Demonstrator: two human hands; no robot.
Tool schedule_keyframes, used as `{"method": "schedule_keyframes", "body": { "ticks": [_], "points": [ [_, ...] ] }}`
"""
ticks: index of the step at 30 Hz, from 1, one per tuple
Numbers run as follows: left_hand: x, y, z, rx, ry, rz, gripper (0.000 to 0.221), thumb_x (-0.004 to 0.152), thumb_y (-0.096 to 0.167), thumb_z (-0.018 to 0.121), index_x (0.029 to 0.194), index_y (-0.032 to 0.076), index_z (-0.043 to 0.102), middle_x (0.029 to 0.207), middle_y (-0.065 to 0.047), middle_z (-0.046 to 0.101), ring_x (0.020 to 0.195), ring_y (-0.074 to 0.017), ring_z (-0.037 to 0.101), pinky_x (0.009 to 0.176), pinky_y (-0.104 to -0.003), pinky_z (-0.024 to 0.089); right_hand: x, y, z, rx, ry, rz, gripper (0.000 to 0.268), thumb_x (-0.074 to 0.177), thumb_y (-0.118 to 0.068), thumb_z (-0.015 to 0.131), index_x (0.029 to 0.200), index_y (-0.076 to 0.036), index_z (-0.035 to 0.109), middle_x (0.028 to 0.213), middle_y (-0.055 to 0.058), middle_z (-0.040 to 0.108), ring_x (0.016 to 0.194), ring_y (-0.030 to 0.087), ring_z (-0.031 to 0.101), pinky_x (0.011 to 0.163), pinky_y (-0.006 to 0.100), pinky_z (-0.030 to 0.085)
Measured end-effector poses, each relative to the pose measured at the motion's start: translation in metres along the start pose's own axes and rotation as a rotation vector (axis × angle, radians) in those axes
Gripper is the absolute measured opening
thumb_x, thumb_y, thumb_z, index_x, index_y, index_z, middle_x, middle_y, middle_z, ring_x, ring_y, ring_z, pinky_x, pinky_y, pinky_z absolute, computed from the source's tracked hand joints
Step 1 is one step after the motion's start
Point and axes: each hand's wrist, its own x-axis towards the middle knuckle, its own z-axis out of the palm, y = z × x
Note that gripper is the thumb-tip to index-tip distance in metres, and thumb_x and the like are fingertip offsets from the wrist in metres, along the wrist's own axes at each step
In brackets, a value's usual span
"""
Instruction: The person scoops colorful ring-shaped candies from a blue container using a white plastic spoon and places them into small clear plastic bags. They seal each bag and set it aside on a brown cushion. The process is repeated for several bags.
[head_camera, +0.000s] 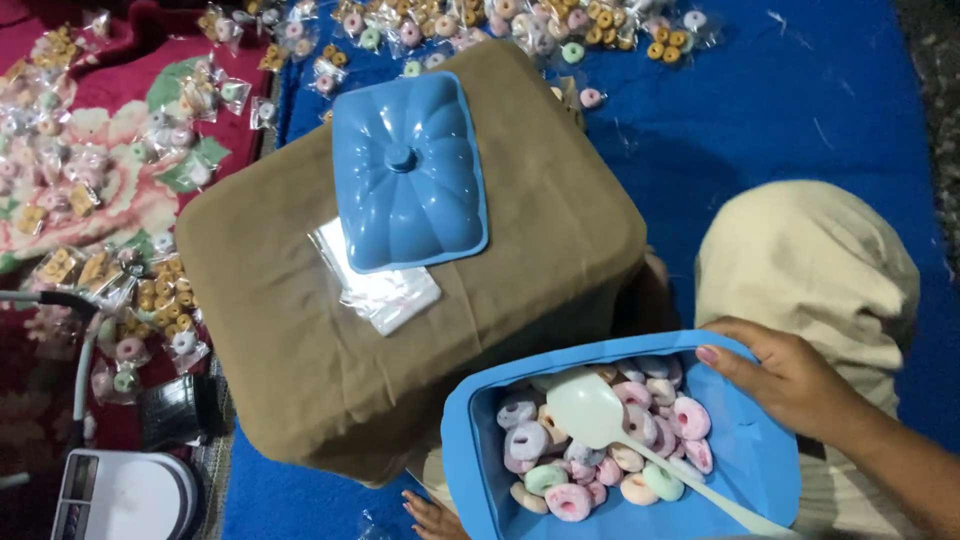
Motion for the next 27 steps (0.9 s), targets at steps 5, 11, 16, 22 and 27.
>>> {"method": "schedule_keyframes", "body": {
  "ticks": [5, 11, 16, 22, 27],
  "points": [
    [0.011, 0.013, -0.058, -0.092, 0.081, -0.130, 0.056, 0.109, 0.062, 0.019, 0.164, 0.046, 0.019, 0.172, 0.007, 0.031, 0.159, -0.0110, 0.030, 0.130, -0.040, 0.013, 0.002, 0.011, -0.009, 0.034, 0.097, 0.018, 0.032, 0.094, -0.025, 0.066, 0.113, -0.005, 0.082, 0.091, 0.010, 0.082, 0.078, 0.020, 0.074, 0.067, 0.033, 0.056],
    [0.021, 0.002, -0.077, -0.566, 0.056, -0.105, 0.066, 0.100, 0.054, 0.036, 0.163, 0.034, 0.032, 0.176, -0.004, 0.025, 0.162, -0.0217, 0.025, 0.129, -0.048, 0.022, -0.003, 0.003, -0.009, 0.065, 0.189, 0.012, 0.026, 0.097, -0.020, 0.066, 0.111, -0.002, 0.079, 0.089, 0.014, 0.080, 0.069, 0.025, 0.072, 0.058, 0.038, 0.057],
    [0.013, 0.001, -0.080, -0.743, 0.188, -0.179, 0.053, 0.106, 0.047, 0.041, 0.157, 0.034, 0.047, 0.173, -0.005, 0.035, 0.158, -0.0240, 0.040, 0.122, -0.049, 0.039, 0.002, 0.016, -0.011, 0.136, 0.129, 0.084, 0.025, 0.099, -0.019, 0.066, 0.114, -0.004, 0.079, 0.072, 0.017, 0.074, 0.051, 0.026, 0.063, 0.042, 0.040, 0.052],
    [0.018, -0.001, -0.088, -0.415, 0.134, -0.282, 0.041, 0.113, 0.050, 0.030, 0.151, 0.055, 0.044, 0.170, 0.014, 0.044, 0.157, -0.0046, 0.041, 0.130, -0.033, 0.028, 0.033, 0.016, -0.033, 0.075, 0.004, -0.042, 0.021, 0.099, -0.021, 0.066, 0.105, -0.006, 0.079, 0.071, 0.009, 0.070, 0.056, 0.018, 0.061, 0.048, 0.032, 0.050],
    [0.068, -0.104, -0.187, -1.136, 0.373, -0.379, 0.036, 0.108, 0.025, 0.059, 0.137, 0.005, 0.065, 0.136, -0.025, 0.061, 0.127, -0.0423, 0.059, 0.106, -0.054, 0.049, 0.063, 0.008, -0.048, 0.150, -0.110, -0.057, 0.024, 0.098, -0.021, 0.065, 0.109, -0.003, 0.076, 0.072, 0.012, 0.070, 0.055, 0.021, 0.064, 0.047, 0.035, 0.052]
  ]
}}
